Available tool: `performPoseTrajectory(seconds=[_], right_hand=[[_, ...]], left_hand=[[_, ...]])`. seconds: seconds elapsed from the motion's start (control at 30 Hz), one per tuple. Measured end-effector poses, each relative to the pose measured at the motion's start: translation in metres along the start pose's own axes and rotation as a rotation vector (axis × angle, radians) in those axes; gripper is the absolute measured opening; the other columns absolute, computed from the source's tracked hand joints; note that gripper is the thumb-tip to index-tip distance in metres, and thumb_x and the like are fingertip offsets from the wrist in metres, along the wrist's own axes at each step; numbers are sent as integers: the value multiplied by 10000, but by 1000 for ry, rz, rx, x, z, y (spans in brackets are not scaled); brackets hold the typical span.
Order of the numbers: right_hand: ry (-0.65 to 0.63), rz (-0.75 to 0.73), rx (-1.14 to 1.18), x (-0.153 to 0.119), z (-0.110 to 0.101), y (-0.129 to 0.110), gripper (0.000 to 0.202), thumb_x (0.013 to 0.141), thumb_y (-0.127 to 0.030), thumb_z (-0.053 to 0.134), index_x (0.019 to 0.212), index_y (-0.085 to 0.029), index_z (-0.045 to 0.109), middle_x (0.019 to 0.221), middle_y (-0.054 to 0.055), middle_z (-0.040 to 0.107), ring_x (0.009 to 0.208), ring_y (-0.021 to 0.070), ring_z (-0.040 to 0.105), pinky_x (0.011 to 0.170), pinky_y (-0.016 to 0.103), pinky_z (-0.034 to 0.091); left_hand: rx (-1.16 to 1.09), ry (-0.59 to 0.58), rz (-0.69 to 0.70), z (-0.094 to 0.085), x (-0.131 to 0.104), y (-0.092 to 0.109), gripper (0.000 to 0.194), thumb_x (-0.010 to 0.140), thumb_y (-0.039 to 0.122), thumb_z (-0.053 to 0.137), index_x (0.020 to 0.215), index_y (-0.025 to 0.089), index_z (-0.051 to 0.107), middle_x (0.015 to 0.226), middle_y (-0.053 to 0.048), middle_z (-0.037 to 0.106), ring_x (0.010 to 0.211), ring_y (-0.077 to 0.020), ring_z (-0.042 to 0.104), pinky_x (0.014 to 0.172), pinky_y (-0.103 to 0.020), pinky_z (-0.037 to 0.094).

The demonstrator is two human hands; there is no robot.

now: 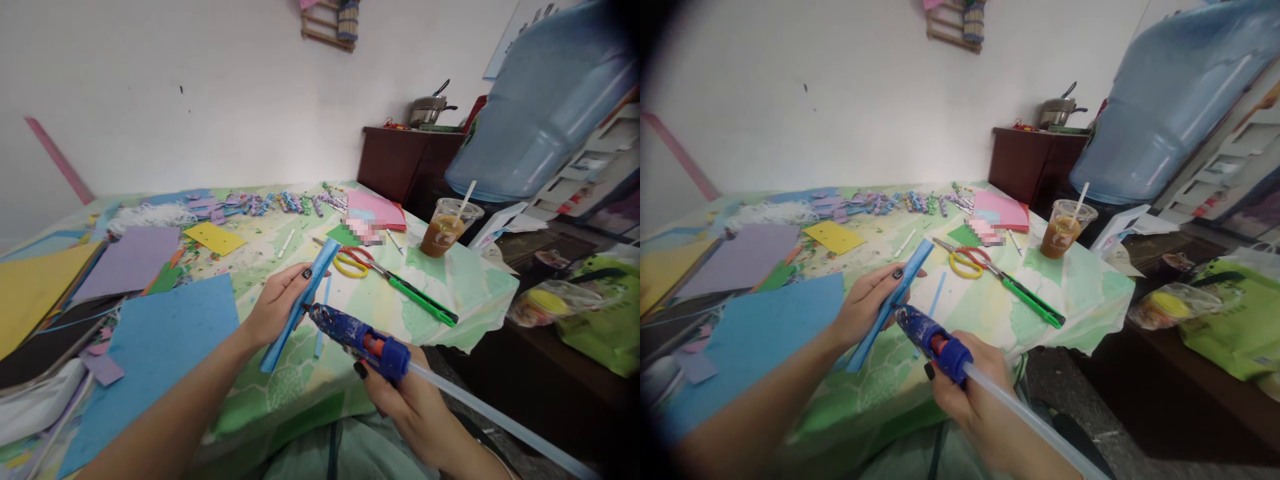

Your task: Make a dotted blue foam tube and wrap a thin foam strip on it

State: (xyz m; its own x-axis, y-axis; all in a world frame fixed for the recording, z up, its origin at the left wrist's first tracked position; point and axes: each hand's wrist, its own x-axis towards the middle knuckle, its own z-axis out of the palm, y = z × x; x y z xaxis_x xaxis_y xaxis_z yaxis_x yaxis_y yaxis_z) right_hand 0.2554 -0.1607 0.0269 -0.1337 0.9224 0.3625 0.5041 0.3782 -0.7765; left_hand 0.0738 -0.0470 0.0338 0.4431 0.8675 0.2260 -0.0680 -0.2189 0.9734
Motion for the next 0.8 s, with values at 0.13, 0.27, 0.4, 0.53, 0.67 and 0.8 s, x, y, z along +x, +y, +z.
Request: performPoseTrajectory(seconds=[0.13,0.27,0.4,0.53,0.67,0.8], right_hand=[[-19,-44,-39,-2,1,-4,158,829,-194,435,673,-207,450,615,-12,462,539,115,436,487,236,330],[8,-23,-57,-3,1,-2,149,830,-184,427,685,-203,455,623,-14,460,544,113,436,491,229,344],[-3,-28,-46,-3,1,-3,153,841,-200,425,691,-207,452,624,-20,458,536,110,434,489,228,341],[-46,-39,-45,-4,4,-5,147,839,-208,434,695,-209,463,628,-12,478,552,120,457,507,238,348],[-63,-33,-45,-5,6,-3,128,826,-190,435,702,-204,465,640,-11,481,561,118,457,513,237,349],[-74,-39,-6,-5,7,-1,161,848,-194,423,690,-201,451,640,-20,460,554,105,446,513,223,357]], left_hand=[[-4,-1,61,0,2,-1,331,931,376,485,1073,113,625,526,58,459,422,-47,383,411,-158,341],[-2,3,53,0,2,-1,327,933,371,477,1078,116,621,534,57,469,396,-46,371,385,-169,314],[-16,19,45,-1,1,-2,328,933,377,480,1079,119,621,538,56,466,390,-47,370,371,-174,297],[-62,43,53,-2,1,-6,316,936,381,489,1087,136,620,527,59,439,425,-51,361,406,-172,319],[-104,64,28,-2,3,-10,308,943,388,481,1101,159,614,521,65,420,403,-48,341,386,-173,290],[-122,86,44,-2,5,-9,317,938,397,487,1084,150,621,511,64,421,399,-51,339,379,-172,295]])
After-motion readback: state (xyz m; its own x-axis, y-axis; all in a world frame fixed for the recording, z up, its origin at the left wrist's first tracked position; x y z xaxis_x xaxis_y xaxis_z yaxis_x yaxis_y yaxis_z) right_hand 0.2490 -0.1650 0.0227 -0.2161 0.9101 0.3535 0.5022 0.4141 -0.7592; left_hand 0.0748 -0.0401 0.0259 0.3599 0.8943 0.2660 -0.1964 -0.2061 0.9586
